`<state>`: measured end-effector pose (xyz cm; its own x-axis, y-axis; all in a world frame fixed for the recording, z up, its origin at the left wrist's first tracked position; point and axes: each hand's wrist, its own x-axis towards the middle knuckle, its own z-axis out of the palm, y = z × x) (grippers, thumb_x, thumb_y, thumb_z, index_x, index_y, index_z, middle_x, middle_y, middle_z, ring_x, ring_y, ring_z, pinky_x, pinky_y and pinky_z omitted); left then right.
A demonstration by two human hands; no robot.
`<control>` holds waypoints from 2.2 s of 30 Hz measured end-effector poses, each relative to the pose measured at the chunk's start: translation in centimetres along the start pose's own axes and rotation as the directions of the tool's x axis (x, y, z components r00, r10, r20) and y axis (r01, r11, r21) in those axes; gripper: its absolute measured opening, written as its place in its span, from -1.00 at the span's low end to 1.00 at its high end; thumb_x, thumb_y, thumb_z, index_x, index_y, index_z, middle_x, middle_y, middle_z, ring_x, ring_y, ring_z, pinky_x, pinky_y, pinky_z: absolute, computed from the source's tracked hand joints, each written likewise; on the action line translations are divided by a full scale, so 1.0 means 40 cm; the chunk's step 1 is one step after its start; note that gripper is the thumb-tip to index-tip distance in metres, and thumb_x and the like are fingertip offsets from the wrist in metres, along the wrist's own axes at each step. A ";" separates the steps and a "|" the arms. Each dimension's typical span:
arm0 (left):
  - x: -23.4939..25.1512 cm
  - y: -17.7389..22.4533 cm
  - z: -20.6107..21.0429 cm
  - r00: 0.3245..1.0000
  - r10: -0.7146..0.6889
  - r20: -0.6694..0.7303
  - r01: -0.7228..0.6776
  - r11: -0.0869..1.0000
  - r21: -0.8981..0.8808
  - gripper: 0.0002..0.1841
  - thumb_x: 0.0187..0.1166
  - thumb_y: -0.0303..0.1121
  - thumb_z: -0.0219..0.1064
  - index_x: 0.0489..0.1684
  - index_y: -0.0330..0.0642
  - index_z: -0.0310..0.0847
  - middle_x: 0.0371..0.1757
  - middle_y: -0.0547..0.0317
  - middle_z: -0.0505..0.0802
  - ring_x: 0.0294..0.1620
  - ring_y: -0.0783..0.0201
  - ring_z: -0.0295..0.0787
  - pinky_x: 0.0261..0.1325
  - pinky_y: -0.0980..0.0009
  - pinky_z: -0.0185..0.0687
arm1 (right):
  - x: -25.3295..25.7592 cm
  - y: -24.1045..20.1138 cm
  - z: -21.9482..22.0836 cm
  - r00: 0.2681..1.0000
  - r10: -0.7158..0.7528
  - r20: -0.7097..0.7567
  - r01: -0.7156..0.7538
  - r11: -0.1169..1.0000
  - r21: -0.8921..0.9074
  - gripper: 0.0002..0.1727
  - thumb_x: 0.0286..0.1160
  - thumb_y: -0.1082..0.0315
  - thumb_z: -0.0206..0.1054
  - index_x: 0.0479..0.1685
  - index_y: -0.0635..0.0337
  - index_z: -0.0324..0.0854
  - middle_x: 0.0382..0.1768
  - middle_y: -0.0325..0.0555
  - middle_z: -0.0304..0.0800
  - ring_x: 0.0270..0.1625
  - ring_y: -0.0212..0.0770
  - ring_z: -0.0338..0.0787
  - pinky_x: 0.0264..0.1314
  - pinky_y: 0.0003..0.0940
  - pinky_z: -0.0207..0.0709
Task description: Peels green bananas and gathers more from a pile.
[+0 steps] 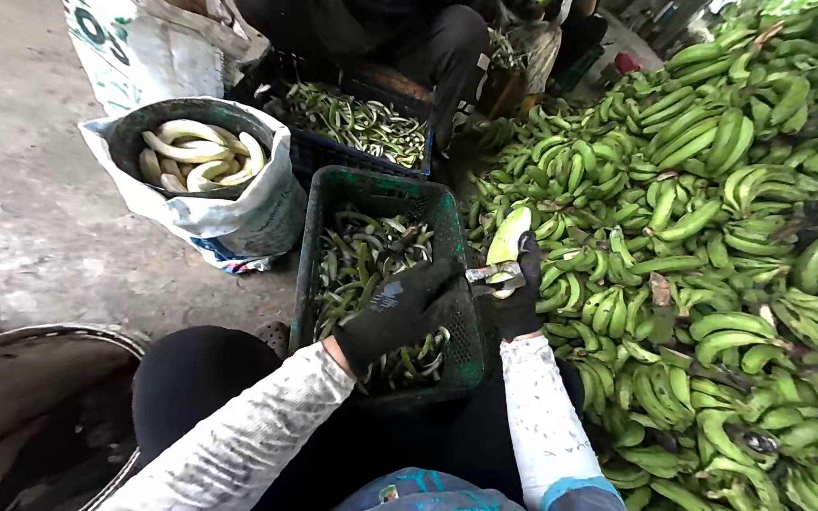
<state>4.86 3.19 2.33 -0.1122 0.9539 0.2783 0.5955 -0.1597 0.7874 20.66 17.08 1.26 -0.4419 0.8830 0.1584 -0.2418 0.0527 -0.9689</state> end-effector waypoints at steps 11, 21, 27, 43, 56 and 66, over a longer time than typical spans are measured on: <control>0.025 -0.067 -0.077 0.957 0.038 -0.286 -0.007 0.994 0.108 -0.51 0.74 -0.03 0.16 0.43 -0.19 0.58 0.04 -0.06 0.80 -0.02 0.07 0.77 0.06 0.04 0.72 | -0.025 0.019 0.033 0.956 0.245 0.162 -0.277 0.936 0.217 -0.60 0.81 -0.05 -0.09 0.13 -0.09 0.60 -0.31 -0.32 0.80 -0.41 -0.48 0.77 -0.47 -0.54 0.70; 0.037 -0.108 -0.049 0.961 -0.026 -0.275 0.072 0.985 0.159 -0.53 0.72 -0.09 0.23 0.50 -0.11 0.58 0.13 -0.18 0.78 0.12 -0.12 0.77 0.18 -0.15 0.67 | -0.038 0.017 0.014 0.915 0.278 0.293 -0.301 0.953 0.037 -0.70 0.82 0.18 0.00 0.30 -0.05 0.55 -0.25 -0.27 0.76 -0.37 -0.45 0.73 -0.39 -0.53 0.67; 0.020 -0.057 -0.066 0.955 -0.087 -0.283 0.090 0.996 -0.003 -0.53 0.78 0.01 0.12 0.41 -0.14 0.55 0.01 -0.01 0.79 -0.08 0.14 0.76 -0.01 0.07 0.70 | -0.030 -0.002 0.033 0.972 0.211 0.102 -0.214 0.977 0.016 -0.59 0.82 -0.04 0.00 0.47 -0.19 0.49 0.01 -0.33 0.77 -0.09 -0.46 0.77 -0.10 -0.46 0.72; -0.003 -0.039 0.016 0.941 0.047 -0.334 -0.001 0.991 0.137 -0.46 0.71 -0.07 0.25 0.53 -0.24 0.53 0.18 -0.17 0.77 0.13 -0.04 0.76 0.22 0.00 0.67 | 0.020 -0.013 0.100 0.982 -0.037 -0.186 0.037 0.999 -0.002 -0.56 0.77 -0.10 0.07 0.45 -0.14 0.43 0.00 -0.28 0.72 -0.09 -0.40 0.76 -0.07 -0.38 0.73; 0.033 -0.113 -0.029 0.973 -0.050 -0.225 0.061 0.997 0.040 -0.44 0.79 0.10 0.03 0.46 -0.14 0.58 0.18 -0.05 0.80 0.14 0.08 0.77 0.20 -0.02 0.68 | -0.042 -0.008 0.015 0.926 0.296 0.236 -0.306 0.952 0.008 -0.62 0.76 -0.09 0.07 0.22 -0.12 0.62 -0.17 -0.29 0.79 -0.22 -0.41 0.78 -0.24 -0.42 0.72; 0.003 -0.057 0.044 0.935 0.187 -0.301 -0.106 0.958 0.267 -0.44 0.63 0.04 0.29 0.49 -0.09 0.61 0.07 -0.15 0.73 0.04 -0.11 0.69 0.12 -0.09 0.61 | 0.015 0.050 0.031 0.993 0.115 0.036 -0.109 0.730 0.674 -0.59 0.82 -0.10 -0.11 0.21 -0.11 0.54 0.00 -0.31 0.77 0.05 -0.40 0.79 0.11 -0.36 0.74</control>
<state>4.89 4.12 -0.42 -0.2331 0.7855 0.5733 0.7949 -0.1857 0.5776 18.84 17.14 -0.34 -0.4975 0.8659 0.0522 -0.7109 -0.3725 -0.5966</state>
